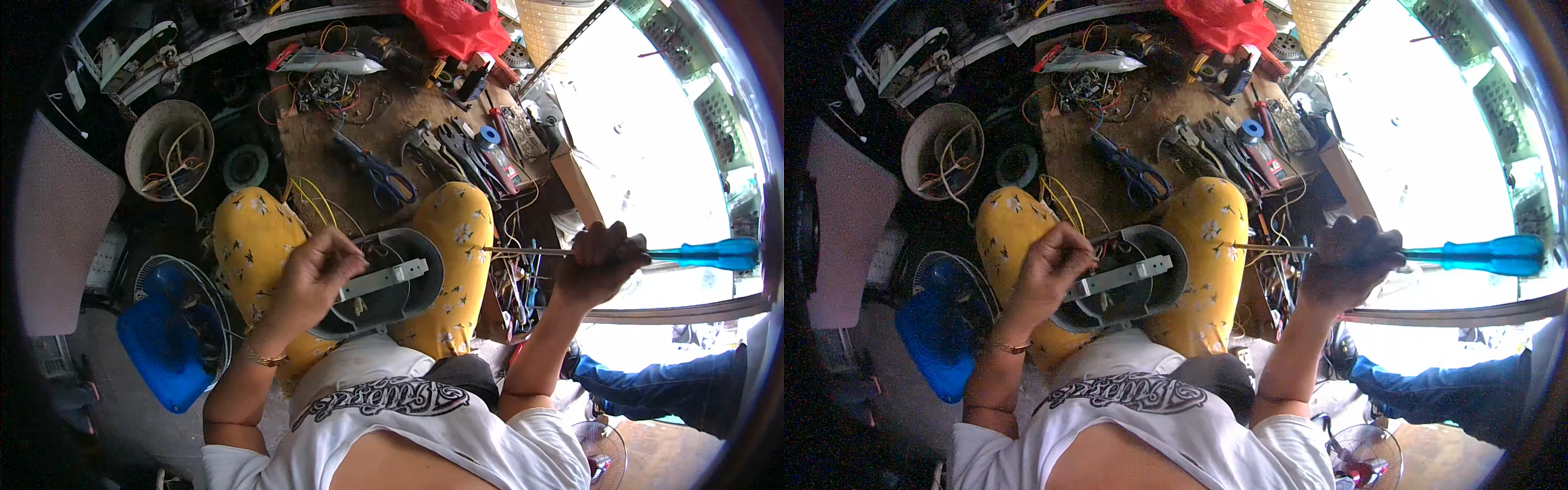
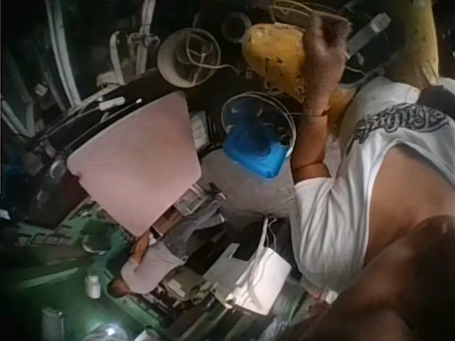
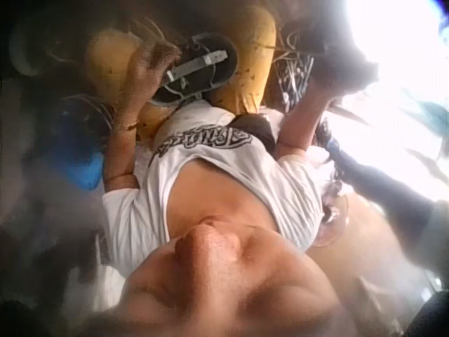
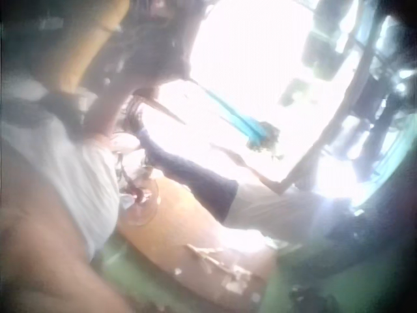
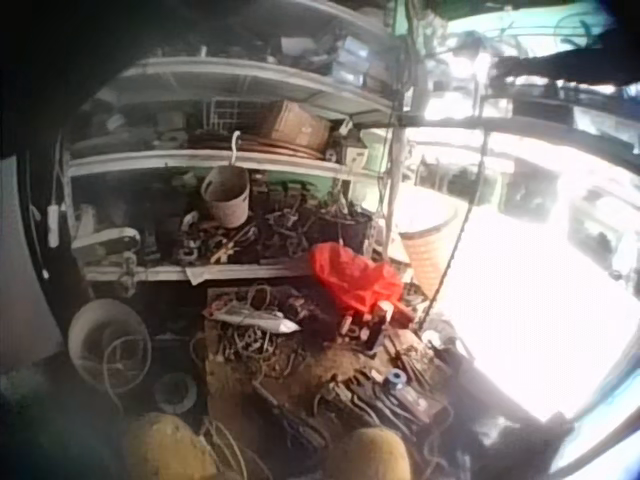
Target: The person connects wires within a light fixture using cable ties and a screwdriver at a workbench.
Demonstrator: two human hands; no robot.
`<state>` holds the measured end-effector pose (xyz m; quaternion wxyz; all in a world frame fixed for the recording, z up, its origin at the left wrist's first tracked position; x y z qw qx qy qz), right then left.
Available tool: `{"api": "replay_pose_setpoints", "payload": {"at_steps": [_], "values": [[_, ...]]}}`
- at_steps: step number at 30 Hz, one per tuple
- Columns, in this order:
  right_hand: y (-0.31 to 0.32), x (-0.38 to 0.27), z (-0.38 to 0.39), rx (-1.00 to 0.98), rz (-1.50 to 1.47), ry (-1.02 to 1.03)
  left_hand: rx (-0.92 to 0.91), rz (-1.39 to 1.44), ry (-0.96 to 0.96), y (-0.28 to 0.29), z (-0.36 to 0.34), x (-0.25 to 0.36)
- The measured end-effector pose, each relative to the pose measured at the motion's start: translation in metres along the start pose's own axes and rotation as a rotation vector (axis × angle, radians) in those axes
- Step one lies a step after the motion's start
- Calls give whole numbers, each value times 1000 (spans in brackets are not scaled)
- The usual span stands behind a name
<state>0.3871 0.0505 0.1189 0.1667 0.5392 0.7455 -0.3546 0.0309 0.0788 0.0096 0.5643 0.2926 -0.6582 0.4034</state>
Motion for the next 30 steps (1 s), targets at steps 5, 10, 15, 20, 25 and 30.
{"api": "replay_pose_setpoints", "payload": {"at_steps": [5,10,15,20,25,30], "values": [[-63,-31,-26,-58,-194,131,-184,96,135,-35,-19,-11],[-100,-19,-17,-148,-141,98,-187,21,153,-37,-17,-37],[-108,12,0,-43,-298,42,-173,-217,156,-21,-11,-40],[-127,17,-2,-173,-159,24,-141,-200,233,-14,-10,-40],[-132,18,-1,-126,-202,79,-84,12,270,-3,-10,-51],[-132,2,-6,-85,-240,171,-8,723,216,-5,-11,-38]]}}
Point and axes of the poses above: each hand's wrist, its own z-axis away from the middle knuckle, its own y-axis out of the back of the hand, x = y × z, the point moved 7 cm from there along -z, towards the middle knuckle, and after that the axes turned 10 degrees about -x, right-handed, at the moved point
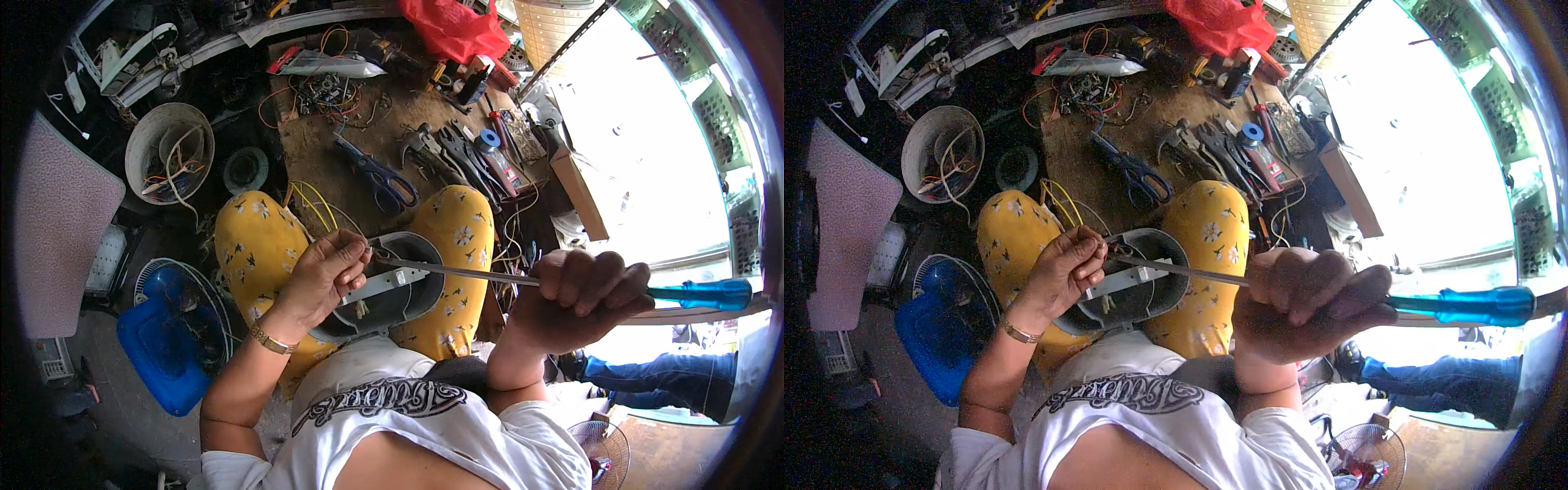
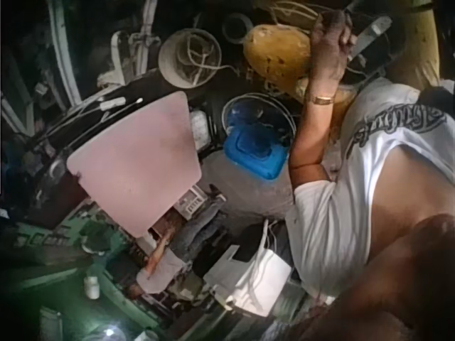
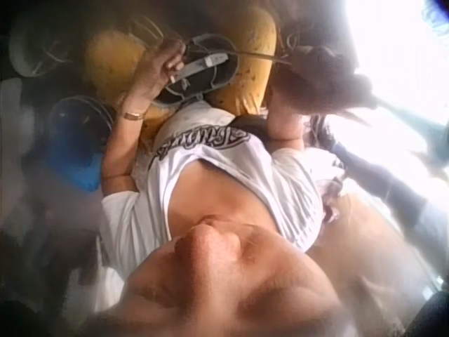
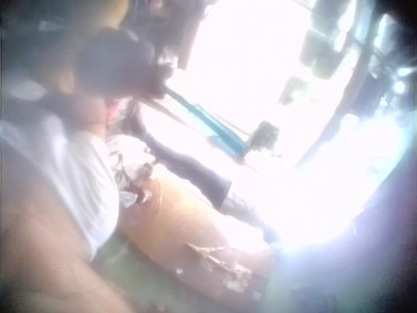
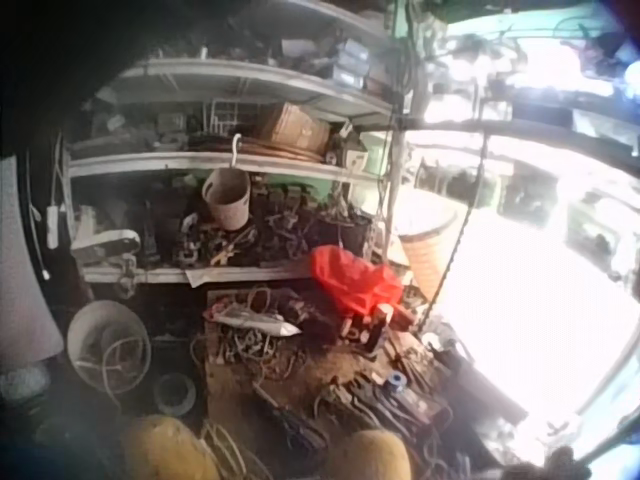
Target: The person connects wires within a light fixture using cable ties and a screwdriver at a workbench.
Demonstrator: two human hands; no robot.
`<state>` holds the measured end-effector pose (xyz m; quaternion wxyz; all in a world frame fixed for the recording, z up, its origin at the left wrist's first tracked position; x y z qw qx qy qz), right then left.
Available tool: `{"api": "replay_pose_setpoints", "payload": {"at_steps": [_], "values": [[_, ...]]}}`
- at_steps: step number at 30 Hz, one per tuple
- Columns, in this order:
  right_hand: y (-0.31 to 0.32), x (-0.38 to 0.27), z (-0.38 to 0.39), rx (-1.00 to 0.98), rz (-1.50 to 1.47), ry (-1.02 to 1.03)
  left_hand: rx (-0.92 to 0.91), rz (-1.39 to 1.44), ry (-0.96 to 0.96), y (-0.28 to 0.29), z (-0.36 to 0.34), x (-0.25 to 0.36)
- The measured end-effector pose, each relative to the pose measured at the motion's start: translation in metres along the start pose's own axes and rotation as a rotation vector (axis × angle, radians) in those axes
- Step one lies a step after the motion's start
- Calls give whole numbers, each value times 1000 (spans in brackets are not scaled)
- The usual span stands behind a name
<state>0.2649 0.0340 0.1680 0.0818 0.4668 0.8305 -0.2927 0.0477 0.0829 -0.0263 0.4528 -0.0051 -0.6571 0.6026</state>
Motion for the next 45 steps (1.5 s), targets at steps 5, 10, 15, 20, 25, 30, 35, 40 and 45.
{"api": "replay_pose_setpoints", "payload": {"at_steps": [5,10,15,20,25,30,35,40,45], "values": [[-5,-9,-12,3,-73,54,-90,258,29,-10,-3,-6],[-5,-6,-13,-31,-71,21,-119,367,64,-15,-2,-18],[-2,-3,-9,-5,-62,25,-108,384,39,-15,-2,-21],[7,-4,-6,77,-45,24,-87,249,-54,-11,-4,-21],[11,1,-13,113,-99,-68,-76,47,-66,-12,0,-19],[-2,1,-20,-2,-43,-73,-5,-1153,-220,-26,5,5],[-3,8,-28,-106,25,-146,106,-1339,-314,-45,10,22],[25,22,-7,-467,1207,-492,127,-1261,-440,-40,14,25],[24,102,73,-610,712,-1120,99,-1237,-411,-55,10,18]]}}
Point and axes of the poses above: each hand's wrist, its own z-axis away from the middle knuckle, its own y-axis out of the back of the hand, x = y × z, the point moved 7 cm from there along -z, towards the middle knuckle, and after that the axes turned 10 degrees about -x, right-handed, at the moved point
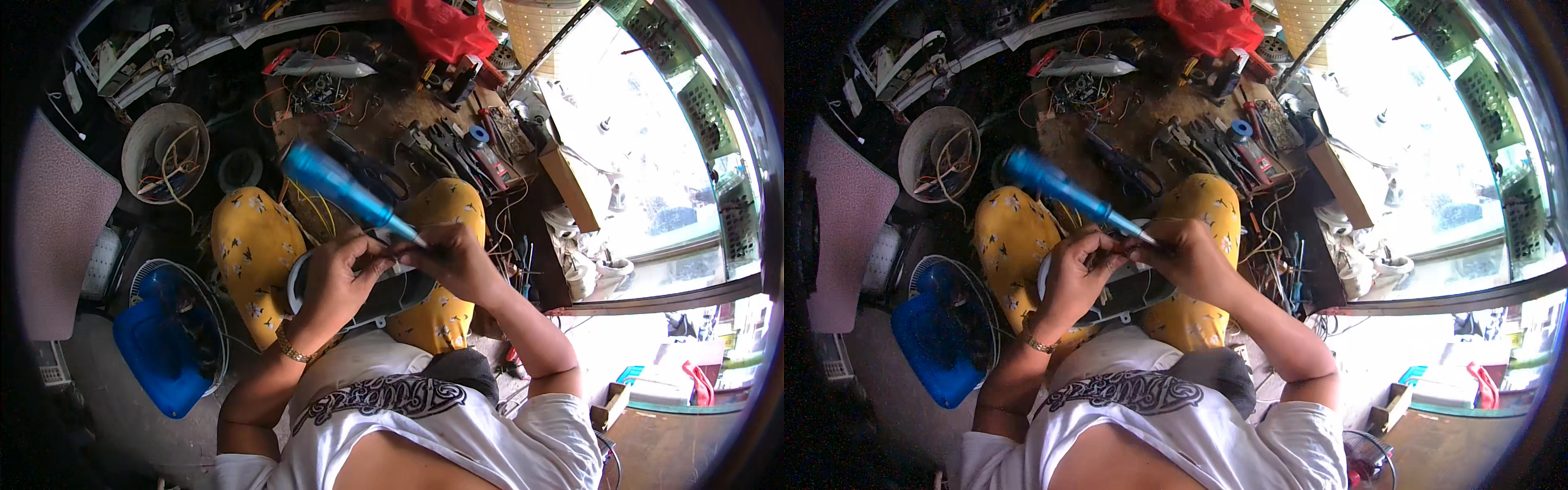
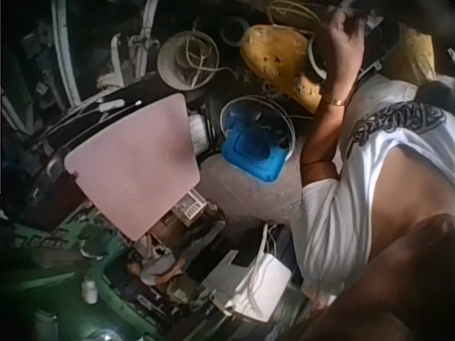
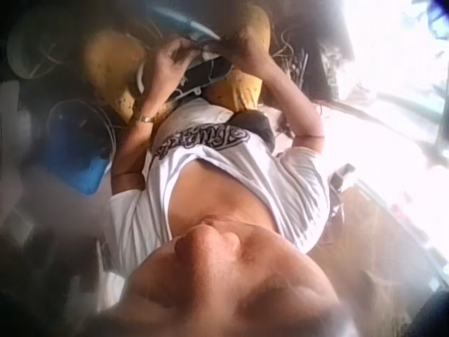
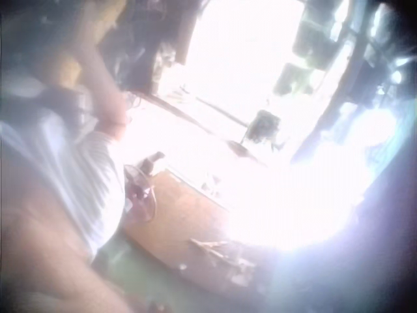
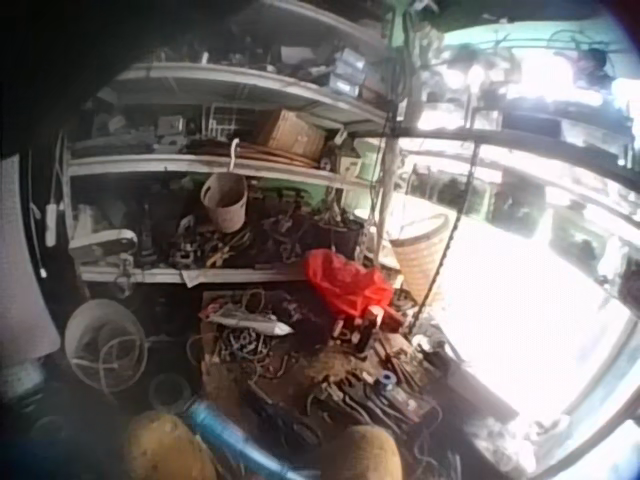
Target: The person connects wires within a light fixture using cable ties and a screwdriver at a workbench.
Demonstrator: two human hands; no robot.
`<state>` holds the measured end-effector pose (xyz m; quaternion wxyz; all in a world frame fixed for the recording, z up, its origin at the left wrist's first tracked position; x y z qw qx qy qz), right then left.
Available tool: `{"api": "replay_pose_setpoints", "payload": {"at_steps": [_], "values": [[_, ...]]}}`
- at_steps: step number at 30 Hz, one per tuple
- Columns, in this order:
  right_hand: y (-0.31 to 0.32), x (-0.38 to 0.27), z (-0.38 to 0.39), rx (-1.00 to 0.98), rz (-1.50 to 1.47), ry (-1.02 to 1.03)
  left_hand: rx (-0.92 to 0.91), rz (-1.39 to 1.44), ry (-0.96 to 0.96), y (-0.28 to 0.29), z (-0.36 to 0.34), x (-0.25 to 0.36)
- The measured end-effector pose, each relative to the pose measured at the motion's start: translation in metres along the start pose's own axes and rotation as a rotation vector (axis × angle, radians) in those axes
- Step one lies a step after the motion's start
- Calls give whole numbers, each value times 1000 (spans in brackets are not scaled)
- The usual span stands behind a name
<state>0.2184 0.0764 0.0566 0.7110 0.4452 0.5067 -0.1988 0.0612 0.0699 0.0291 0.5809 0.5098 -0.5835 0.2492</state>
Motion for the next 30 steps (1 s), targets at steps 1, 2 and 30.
{"api": "replay_pose_setpoints", "payload": {"at_steps": [1,2,30], "values": [[-5,-2,-3,50,-46,132,6,27,-12,-4,2,-7],[-6,-1,-3,49,-50,132,12,53,-25,-6,5,-11],[-43,31,16,184,639,278,11,-801,38,-16,30,-26]]}}
Point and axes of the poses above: each hand's wrist, its own z-axis away from the middle knuckle, its own y-axis out of the back of the hand, x = y × z, the point moved 7 cm from there along -z, towards the middle knuckle, and after that the axes turned 10 degrees about -x, right-handed, at the moved point
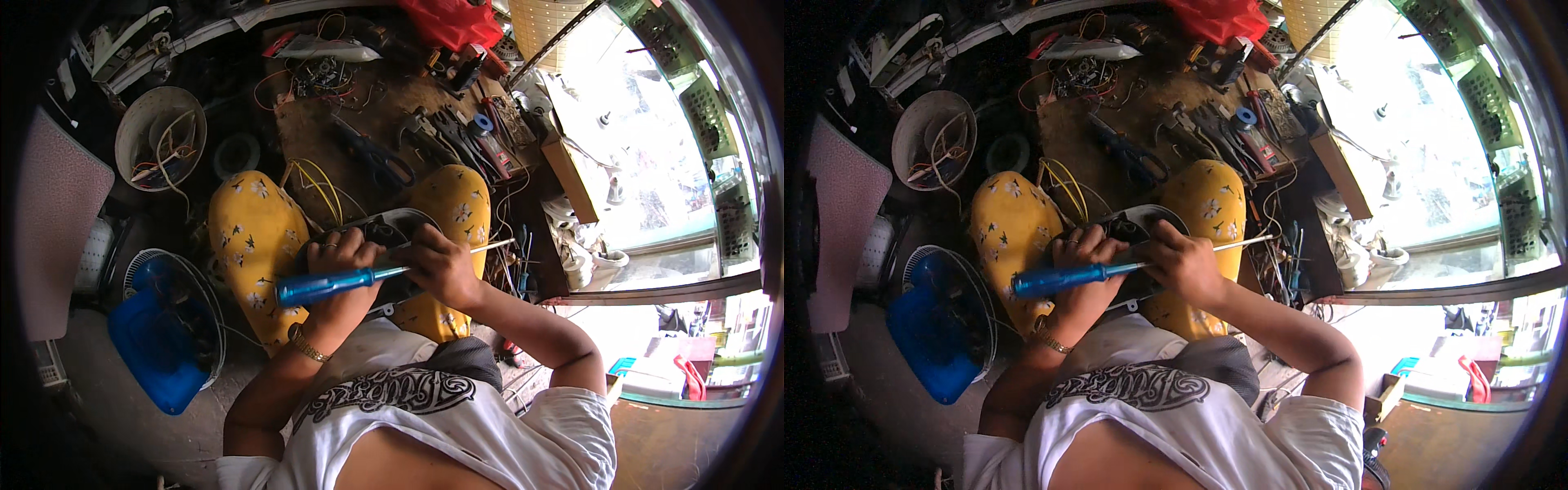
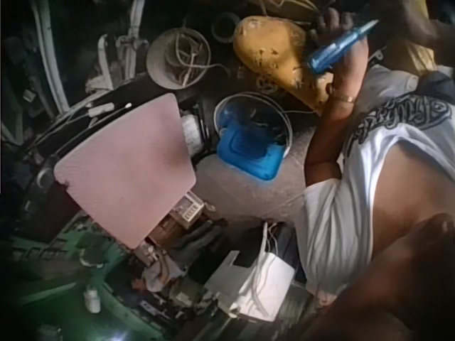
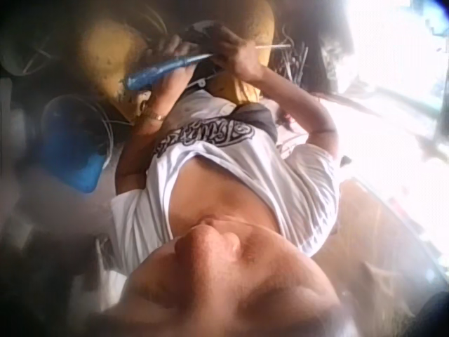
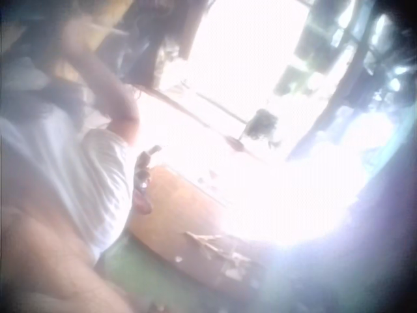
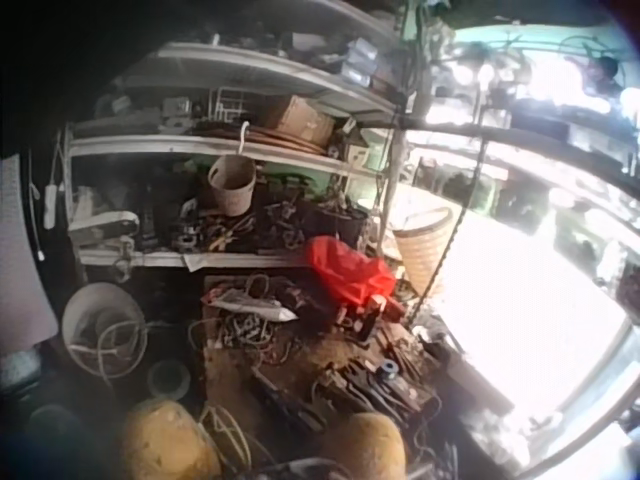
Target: The person connects wires within a light fixture using cable ties and a screwdriver at a workbench.
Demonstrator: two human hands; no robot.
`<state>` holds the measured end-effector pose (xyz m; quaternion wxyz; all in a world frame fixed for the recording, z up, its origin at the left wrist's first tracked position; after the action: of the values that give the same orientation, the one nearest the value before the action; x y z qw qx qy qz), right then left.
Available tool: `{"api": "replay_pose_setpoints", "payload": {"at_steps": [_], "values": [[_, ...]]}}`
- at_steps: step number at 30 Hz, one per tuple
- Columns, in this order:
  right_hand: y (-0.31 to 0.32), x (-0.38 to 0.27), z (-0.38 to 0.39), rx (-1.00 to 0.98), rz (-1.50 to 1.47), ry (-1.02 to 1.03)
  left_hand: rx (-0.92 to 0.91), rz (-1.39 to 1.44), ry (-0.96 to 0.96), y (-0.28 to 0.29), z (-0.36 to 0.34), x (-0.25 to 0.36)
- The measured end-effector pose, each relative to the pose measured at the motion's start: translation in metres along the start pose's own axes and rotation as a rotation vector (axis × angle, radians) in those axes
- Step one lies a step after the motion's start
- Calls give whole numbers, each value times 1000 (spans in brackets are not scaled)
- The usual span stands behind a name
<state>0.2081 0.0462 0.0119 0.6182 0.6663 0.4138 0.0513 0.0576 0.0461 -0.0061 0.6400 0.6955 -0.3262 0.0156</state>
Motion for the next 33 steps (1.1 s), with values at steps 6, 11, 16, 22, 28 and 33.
{"api": "replay_pose_setpoints", "payload": {"at_steps": [6,11,16,22,28,33], "values": [[-4,-4,1,13,108,114,38,-7,-19,3,1,0],[-6,-8,5,48,179,256,48,12,-33,4,2,1],[-6,-8,4,78,184,263,54,16,-40,6,2,2],[-8,-9,3,39,197,238,66,-9,-40,9,1,4],[-11,-5,7,-28,151,221,-13,49,-11,8,0,3],[-10,-3,7,-45,59,136,35,23,-23,12,-2,4]]}}
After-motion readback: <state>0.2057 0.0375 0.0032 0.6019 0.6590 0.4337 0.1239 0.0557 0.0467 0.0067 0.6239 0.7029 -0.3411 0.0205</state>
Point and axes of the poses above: each hand's wrist, its own z-axis away from the middle knuckle, its own y-axis out of the back of the hand, x = y × z, the point moved 7 cm from there along -z, towards the middle knuckle, and after that the axes turned 10 degrees about -x, right-handed, at the moved point
